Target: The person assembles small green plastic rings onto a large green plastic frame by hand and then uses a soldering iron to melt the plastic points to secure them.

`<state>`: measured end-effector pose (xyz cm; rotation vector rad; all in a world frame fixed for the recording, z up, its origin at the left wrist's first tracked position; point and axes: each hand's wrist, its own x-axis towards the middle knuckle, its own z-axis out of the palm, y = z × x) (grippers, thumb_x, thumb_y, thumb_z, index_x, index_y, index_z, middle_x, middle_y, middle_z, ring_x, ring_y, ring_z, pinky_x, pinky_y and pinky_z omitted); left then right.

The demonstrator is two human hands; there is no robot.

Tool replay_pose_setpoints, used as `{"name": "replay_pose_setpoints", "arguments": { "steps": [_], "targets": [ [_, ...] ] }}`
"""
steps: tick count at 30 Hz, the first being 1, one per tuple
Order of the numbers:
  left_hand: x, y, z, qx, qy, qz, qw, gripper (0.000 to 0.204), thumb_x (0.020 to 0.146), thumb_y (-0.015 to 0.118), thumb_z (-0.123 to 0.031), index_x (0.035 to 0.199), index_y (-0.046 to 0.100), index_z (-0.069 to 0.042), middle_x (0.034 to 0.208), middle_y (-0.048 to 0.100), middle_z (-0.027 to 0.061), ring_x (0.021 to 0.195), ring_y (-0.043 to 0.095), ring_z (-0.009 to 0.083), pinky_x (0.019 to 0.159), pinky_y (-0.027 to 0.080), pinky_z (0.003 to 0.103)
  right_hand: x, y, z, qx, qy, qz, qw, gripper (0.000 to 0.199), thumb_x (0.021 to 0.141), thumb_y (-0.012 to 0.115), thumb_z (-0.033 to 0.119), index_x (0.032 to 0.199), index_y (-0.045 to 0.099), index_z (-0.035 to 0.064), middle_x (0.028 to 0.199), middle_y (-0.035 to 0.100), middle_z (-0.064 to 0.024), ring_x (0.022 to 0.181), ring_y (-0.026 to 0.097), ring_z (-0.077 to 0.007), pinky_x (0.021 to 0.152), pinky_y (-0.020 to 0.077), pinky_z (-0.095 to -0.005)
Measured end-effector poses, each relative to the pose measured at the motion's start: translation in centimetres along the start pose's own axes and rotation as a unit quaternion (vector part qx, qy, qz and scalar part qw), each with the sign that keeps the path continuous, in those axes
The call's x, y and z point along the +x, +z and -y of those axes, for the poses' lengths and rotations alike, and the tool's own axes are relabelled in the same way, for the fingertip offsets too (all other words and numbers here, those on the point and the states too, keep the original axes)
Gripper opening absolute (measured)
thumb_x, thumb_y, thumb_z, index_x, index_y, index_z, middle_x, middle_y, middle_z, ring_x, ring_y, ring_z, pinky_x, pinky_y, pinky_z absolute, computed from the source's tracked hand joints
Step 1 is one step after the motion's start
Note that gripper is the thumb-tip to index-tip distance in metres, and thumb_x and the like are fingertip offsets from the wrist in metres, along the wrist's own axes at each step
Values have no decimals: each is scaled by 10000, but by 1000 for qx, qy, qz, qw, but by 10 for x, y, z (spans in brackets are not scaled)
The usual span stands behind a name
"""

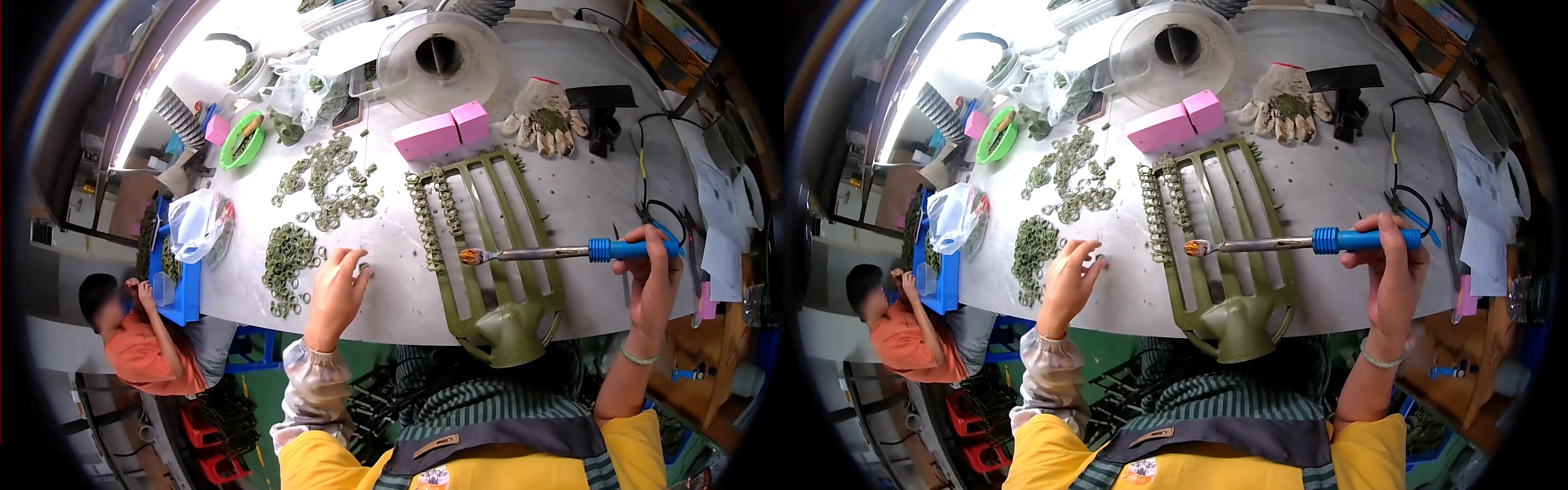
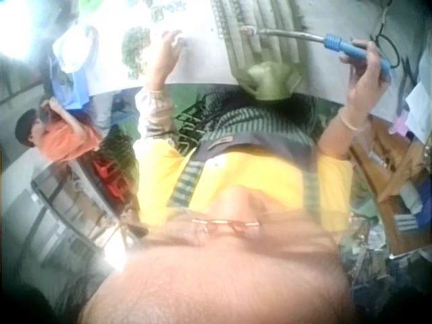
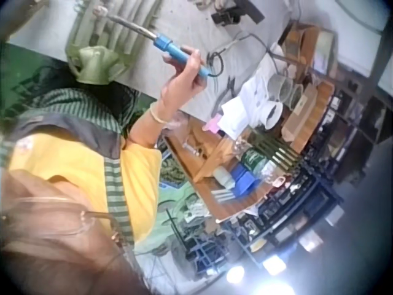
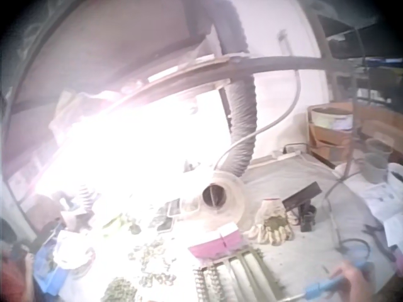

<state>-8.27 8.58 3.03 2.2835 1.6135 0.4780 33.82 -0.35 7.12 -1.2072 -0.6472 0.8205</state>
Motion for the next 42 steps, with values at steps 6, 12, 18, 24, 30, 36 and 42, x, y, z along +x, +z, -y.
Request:
{"name": "replay_pose_setpoints", "arguments": {
  "steps": [6,12,18,24,30,36,42],
  "targets": [
    [-4,6,9,87,139,-4,986,355,788,660,15,1133,657,-68,1091,644,108,977,627,304,806,545,398,-3,3,2,-11,-15,6,1000,267,970,632,254,913,669,-4,820,694,-83,570,673,-161,570,557,-248],
    [-1,15,21,83,96,-63,990,233,826,647,22,1048,674,-44,1044,686,130,899,672,336,763,549,397,-4,4,3,-13,-17,1,1000,264,971,633,248,916,672,-7,822,696,-88,571,674,-158,572,558,-246],
    [20,9,-17,-65,4,-110,992,194,852,728,-37,1043,700,-53,886,728,109,741,718,216,660,553,297,-5,3,1,-22,-17,-8,1000,265,968,638,247,923,674,-12,824,697,-90,572,676,-166,576,559,-254],
    [46,21,-83,-147,173,-37,973,127,833,738,-35,959,749,-51,872,733,75,812,679,237,704,544,324,-3,5,-4,-21,-18,2,1000,281,964,649,261,925,679,-16,818,695,-95,583,679,-178,589,568,-269],
    [65,40,-89,-29,273,-72,959,91,814,755,-123,904,754,-116,840,723,-11,862,602,212,767,499,347,-1,13,-14,-4,-11,8,1000,277,965,651,251,927,689,-21,809,693,-99,596,685,-177,596,578,-277],
    [71,41,-89,6,281,-46,959,78,827,748,-156,898,746,-123,827,717,-27,895,595,199,794,452,350,3,16,-21,15,10,24,1000,277,963,653,245,926,687,-27,835,698,-101,593,684,-177,586,581,-281],
    [79,32,-89,-49,280,-12,959,106,831,755,-133,933,741,-107,883,720,2,905,602,210,807,468,347,2,0,-1,-2,-12,-1,1000,257,947,657,248,906,691,-3,834,699,-95,555,672,-174,551,565,-260]
  ]
}}
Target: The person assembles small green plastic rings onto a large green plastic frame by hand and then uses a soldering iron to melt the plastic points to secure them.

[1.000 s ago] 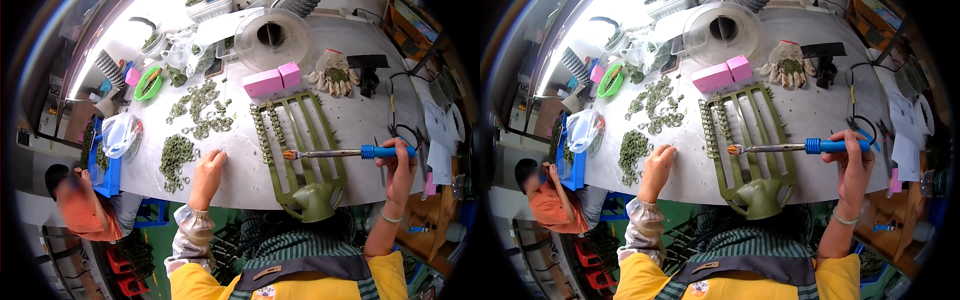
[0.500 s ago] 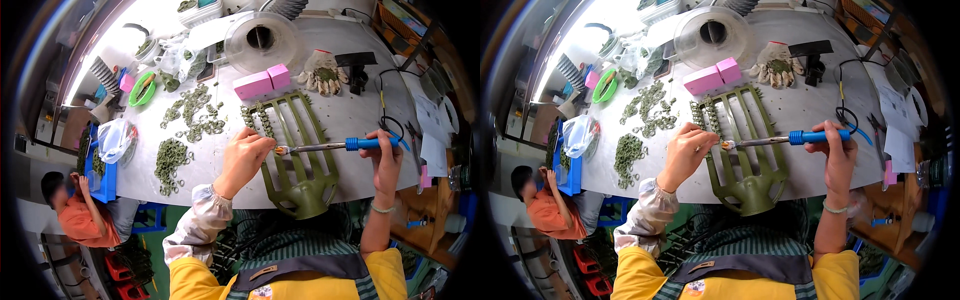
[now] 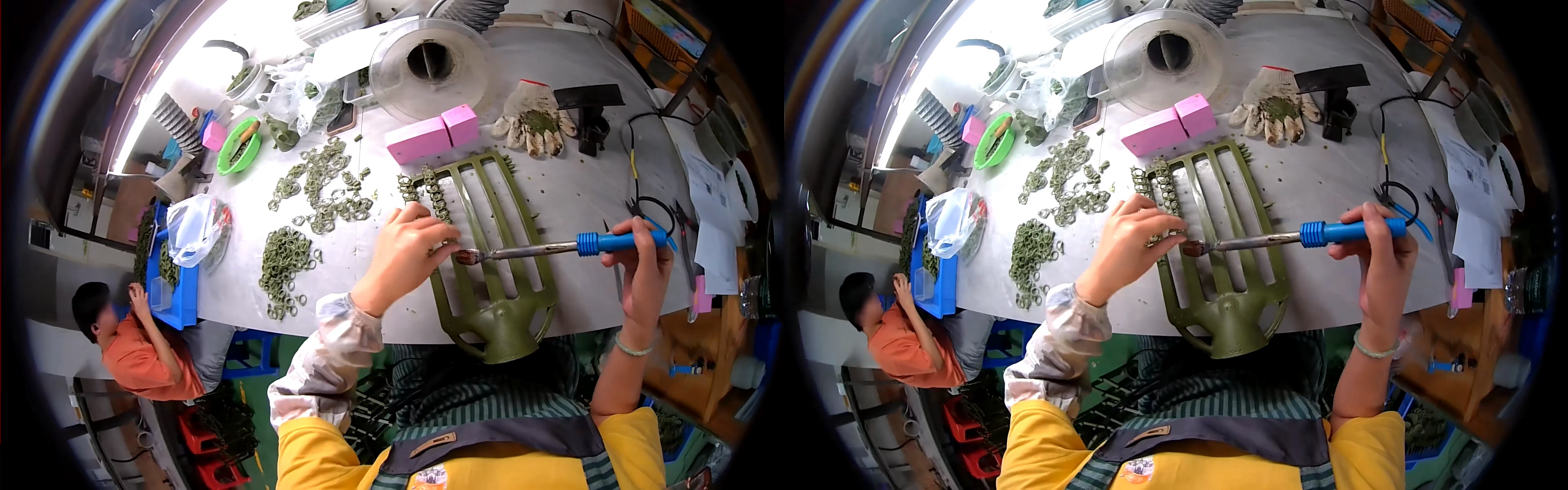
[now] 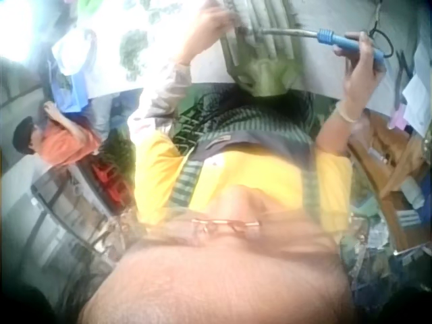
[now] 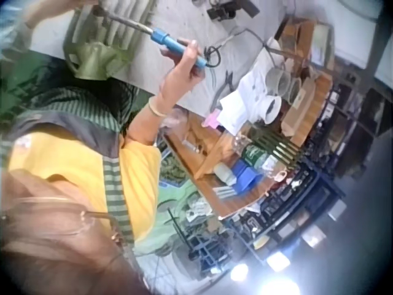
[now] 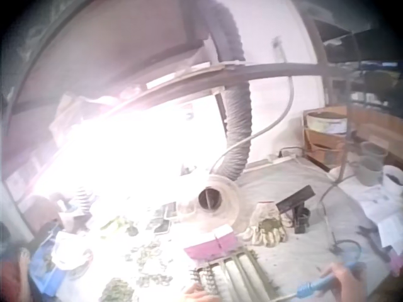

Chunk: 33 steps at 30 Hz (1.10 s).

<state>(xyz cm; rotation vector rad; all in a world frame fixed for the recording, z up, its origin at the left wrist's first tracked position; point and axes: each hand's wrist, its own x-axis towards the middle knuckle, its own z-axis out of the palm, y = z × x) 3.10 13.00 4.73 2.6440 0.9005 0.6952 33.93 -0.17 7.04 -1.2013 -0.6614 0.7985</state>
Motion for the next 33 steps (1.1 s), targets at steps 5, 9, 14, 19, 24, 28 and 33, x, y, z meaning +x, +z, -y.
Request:
{"name": "replay_pose_setpoints", "arguments": {
  "steps": [5,9,14,19,24,28,33],
  "targets": [
    [-18,-21,72,-25,-229,-79,970,311,799,611,50,1085,664,-62,1062,656,98,945,636,283,822,522,379,-5,-1,3,-3,0,0,1000,273,949,653,258,895,688,-7,830,697,-97,548,669,-174,545,561,-255],
    [-56,-21,118,122,-183,-1,976,439,742,592,79,1147,642,-81,1212,589,124,1176,527,344,985,460,425,-5,0,3,-2,2,12,1000,288,952,651,268,881,687,-9,825,695,-96,544,666,-170,539,556,-251],
    [-64,-35,98,44,-247,-36,967,343,796,646,35,1123,659,-69,1087,649,100,969,636,295,873,516,390,-6,-1,3,-1,2,4,1000,288,950,655,272,880,689,-6,824,696,-92,538,661,-164,536,554,-249],
    [-91,-60,80,-56,-295,70,951,270,876,692,-71,1146,670,-69,977,704,79,755,637,188,694,518,292,-5,-2,3,4,-2,-2,1000,287,945,663,277,882,681,-3,821,697,-85,534,658,-159,532,551,-244],
    [-89,-39,82,13,-316,-66,946,153,894,706,-162,984,704,-39,917,721,102,761,682,229,736,542,338,-7,0,6,-1,-6,-14,1000,279,945,665,279,878,676,8,815,695,-74,537,660,-155,531,550,-238],
    [-65,-18,80,-22,-416,-64,907,168,861,747,-148,944,699,-10,861,706,100,743,678,244,710,537,355,-8,0,5,-4,-14,-4,1000,282,947,662,284,881,676,10,811,692,-73,541,662,-152,532,553,-235],
    [-64,-9,84,23,-240,-20,970,173,808,708,-16,971,717,-72,1005,668,109,946,644,299,801,517,377,-9,-4,6,-10,-16,-4,1000,286,950,656,289,883,674,12,816,692,-71,541,663,-147,533,563,-233]
  ]
}}
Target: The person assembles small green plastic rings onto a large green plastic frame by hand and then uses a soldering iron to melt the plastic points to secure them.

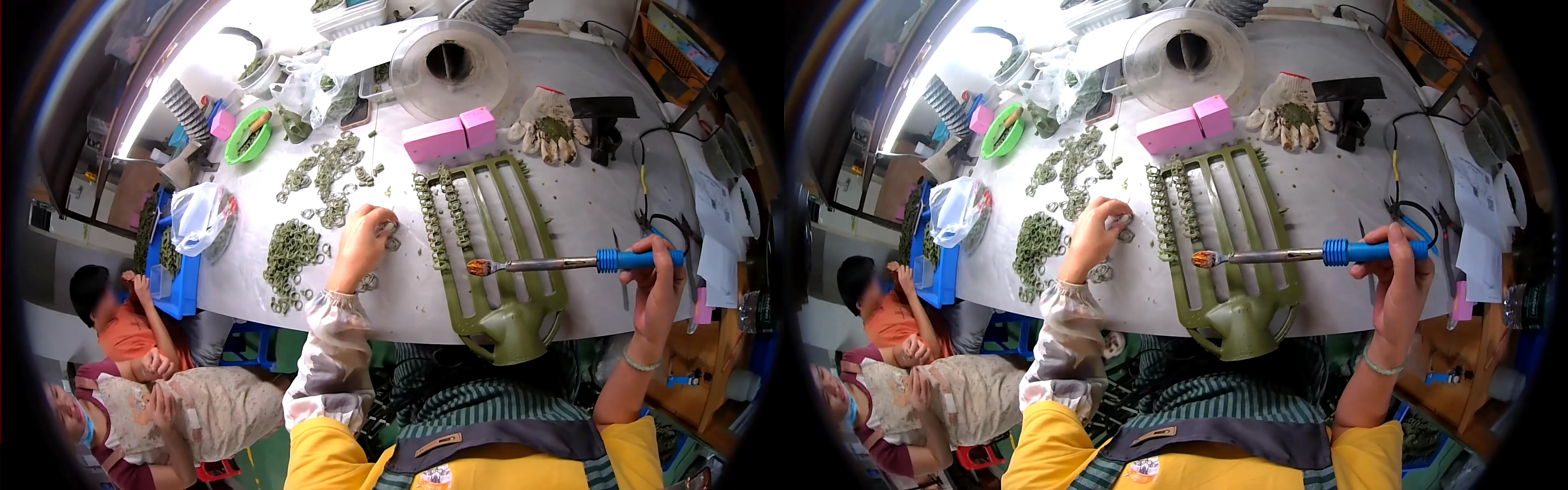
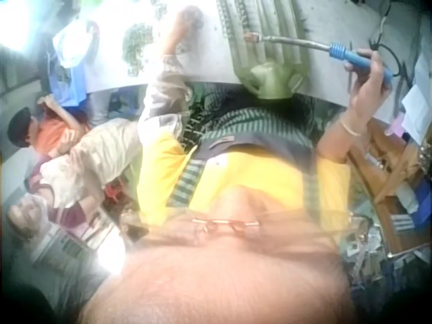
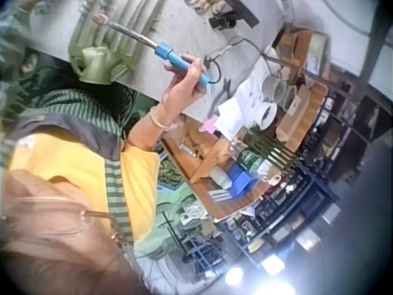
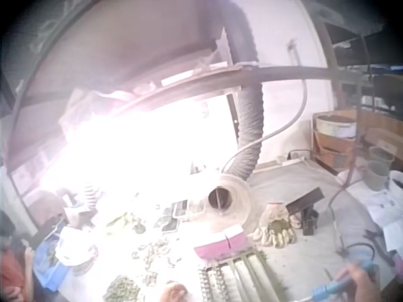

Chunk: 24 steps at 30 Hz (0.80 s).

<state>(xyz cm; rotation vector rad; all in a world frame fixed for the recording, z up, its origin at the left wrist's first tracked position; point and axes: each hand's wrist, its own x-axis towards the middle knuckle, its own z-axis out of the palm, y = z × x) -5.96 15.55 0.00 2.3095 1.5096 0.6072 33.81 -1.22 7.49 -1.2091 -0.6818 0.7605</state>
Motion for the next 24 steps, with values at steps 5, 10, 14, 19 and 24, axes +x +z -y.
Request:
{"name": "replay_pose_setpoints", "arguments": {
  "steps": [5,10,14,19,24],
  "targets": [
    [3,-8,4,-99,-26,-28,994,163,836,711,-58,999,717,-59,1015,676,115,1009,609,316,896,488,400,-1,1,1,-1,-7,-10,1000,284,947,658,290,876,674,16,811,691,-68,537,660,-143,531,558,-231],
    [7,-1,5,-8,-132,13,991,312,780,834,-249,930,717,-2,871,693,143,787,676,240,709,538,350,-1,0,1,2,-2,-7,1000,278,942,663,292,877,671,22,809,689,-66,535,656,-138,530,539,-219],
    [7,13,-1,-73,-128,5,989,181,794,806,-153,868,697,-28,823,623,76,722,586,167,686,510,321,0,-4,-1,-7,4,-17,1000,283,933,674,306,881,666,28,803,676,-62,533,642,-132,532,529,-217],
    [-13,8,-3,-57,19,-85,995,197,836,755,-94,1013,679,-53,961,651,86,873,625,221,779,511,333,-1,-3,0,-7,-6,-1,1000,290,951,651,306,896,654,22,820,659,-62,560,630,-128,556,531,-222],
    [-46,-49,-31,8,0,-199,980,192,855,709,-68,1034,646,-38,986,643,103,956,599,301,855,465,392,4,-17,-8,-21,-28,-8,999,291,966,629,313,916,654,28,865,651,-48,557,616,-124,543,515,-223]
  ]
}}
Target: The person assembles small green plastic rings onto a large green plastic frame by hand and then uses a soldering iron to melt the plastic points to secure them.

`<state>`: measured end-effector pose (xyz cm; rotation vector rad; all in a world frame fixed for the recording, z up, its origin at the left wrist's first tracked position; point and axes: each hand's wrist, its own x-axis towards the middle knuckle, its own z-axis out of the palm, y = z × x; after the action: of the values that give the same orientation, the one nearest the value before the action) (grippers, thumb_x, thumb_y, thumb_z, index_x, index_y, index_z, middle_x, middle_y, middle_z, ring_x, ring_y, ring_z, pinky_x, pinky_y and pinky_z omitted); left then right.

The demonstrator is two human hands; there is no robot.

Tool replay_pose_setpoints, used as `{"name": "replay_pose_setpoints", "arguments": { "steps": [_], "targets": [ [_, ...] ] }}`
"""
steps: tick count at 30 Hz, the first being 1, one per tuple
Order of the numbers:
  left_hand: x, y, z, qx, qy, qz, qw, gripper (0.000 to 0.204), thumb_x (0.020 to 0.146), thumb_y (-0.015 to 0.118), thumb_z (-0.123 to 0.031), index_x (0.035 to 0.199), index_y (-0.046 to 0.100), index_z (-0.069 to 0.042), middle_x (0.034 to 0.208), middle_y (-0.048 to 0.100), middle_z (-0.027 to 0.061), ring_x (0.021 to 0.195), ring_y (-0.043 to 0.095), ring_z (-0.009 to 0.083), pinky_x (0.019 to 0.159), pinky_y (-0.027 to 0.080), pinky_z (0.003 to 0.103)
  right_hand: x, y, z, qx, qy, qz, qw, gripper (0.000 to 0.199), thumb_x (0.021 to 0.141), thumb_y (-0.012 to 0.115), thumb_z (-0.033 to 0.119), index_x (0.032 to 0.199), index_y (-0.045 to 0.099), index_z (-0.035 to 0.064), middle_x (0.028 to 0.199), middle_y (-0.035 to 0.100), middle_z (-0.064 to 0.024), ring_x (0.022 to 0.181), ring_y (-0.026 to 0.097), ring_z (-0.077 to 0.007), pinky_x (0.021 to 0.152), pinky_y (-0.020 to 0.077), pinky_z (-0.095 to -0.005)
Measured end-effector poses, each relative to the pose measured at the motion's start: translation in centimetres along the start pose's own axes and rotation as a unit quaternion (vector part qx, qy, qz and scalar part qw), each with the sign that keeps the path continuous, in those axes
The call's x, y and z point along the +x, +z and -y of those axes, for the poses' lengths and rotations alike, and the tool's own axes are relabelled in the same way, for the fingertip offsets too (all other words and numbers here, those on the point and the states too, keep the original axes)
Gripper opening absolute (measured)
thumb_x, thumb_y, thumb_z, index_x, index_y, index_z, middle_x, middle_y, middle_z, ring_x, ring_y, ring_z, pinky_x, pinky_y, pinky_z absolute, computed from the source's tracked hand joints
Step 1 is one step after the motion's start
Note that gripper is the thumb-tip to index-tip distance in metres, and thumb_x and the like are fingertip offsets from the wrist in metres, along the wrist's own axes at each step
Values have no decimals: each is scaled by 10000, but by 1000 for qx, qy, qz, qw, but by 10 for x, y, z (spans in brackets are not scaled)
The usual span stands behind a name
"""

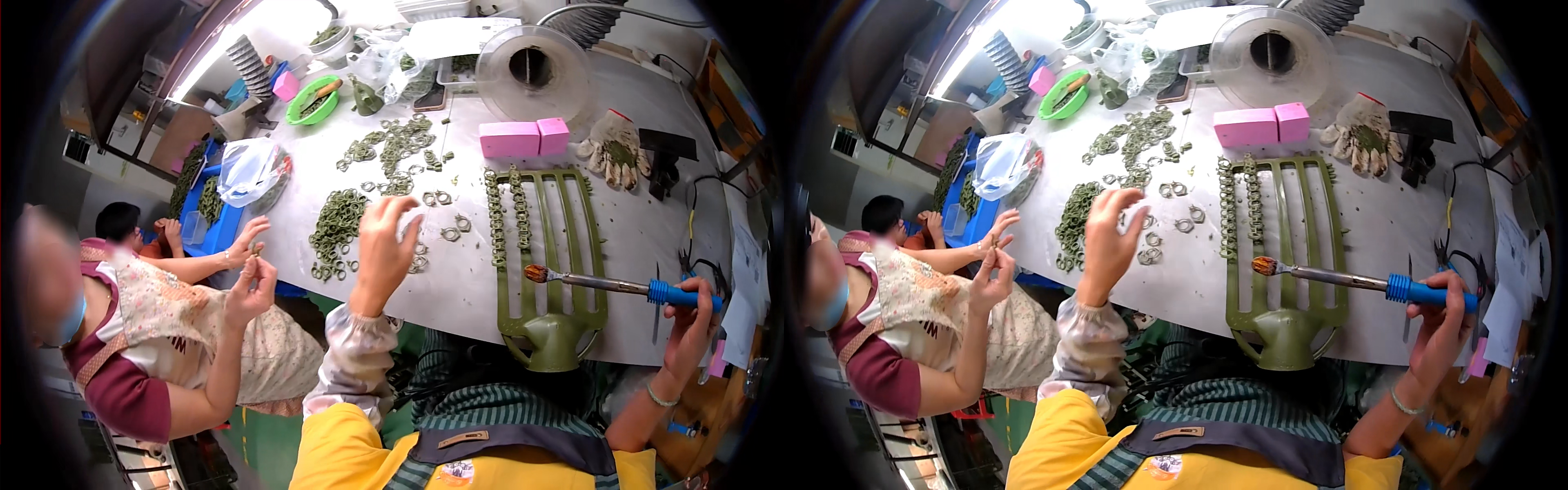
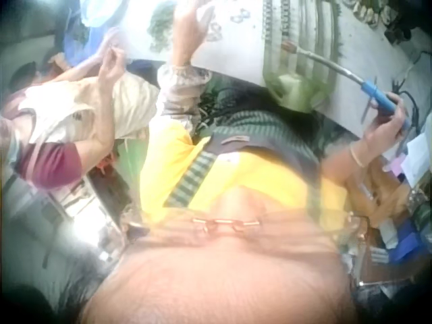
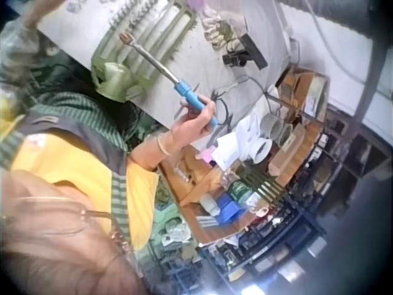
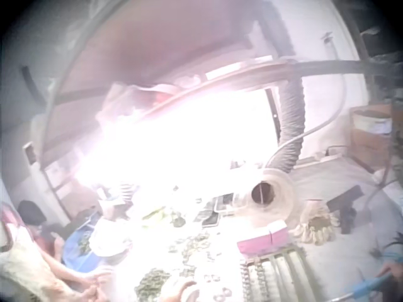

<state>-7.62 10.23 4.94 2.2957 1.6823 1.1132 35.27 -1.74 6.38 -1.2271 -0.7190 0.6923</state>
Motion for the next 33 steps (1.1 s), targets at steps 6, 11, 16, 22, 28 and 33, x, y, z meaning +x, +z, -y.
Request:
{"name": "replay_pose_setpoints", "arguments": {
  "steps": [6,11,16,22,28,33],
  "targets": [
    [-28,-91,-5,259,-8,-203,944,145,883,719,-27,953,593,-11,847,561,56,768,522,182,727,440,300,2,-4,1,-6,-5,15,1000,289,985,599,320,902,641,46,879,602,-34,587,584,-109,551,487,-204],
    [-53,-123,-23,332,48,-279,900,175,889,723,-18,951,560,-28,877,548,59,770,519,175,723,437,291,2,-10,-1,-8,-10,27,1000,299,989,590,332,912,632,46,900,595,-39,594,569,-100,553,470,-180],
    [-54,-133,-36,325,71,-303,893,186,882,727,-19,943,551,-29,898,564,68,809,541,204,748,447,330,3,-17,1,-22,-14,20,999,294,988,596,335,930,633,49,910,584,-45,610,559,-89,553,463,-177],
    [-46,-149,-19,310,-35,-287,906,447,866,774,-186,1199,542,0,1128,595,142,1052,559,349,940,414,456,6,-24,2,-20,-10,25,999,296,989,595,353,959,646,63,908,586,-39,610,565,-83,564,465,-172],
    [-38,-126,-23,295,-27,-244,923,402,885,740,-115,1216,543,0,1164,594,150,1066,571,320,901,459,396,-1,-17,10,-49,-15,-8,999,293,993,590,343,948,637,58,906,603,-39,614,573,-88,577,472,-177],
    [-34,-62,-34,-1,-48,-19,999,194,893,702,-34,1082,664,-8,1077,653,124,925,660,222,763,534,296,-1,-13,9,-2,-2,11,1000,289,998,585,308,916,625,35,887,618,-50,612,579,-107,579,483,-204]
  ]
}}
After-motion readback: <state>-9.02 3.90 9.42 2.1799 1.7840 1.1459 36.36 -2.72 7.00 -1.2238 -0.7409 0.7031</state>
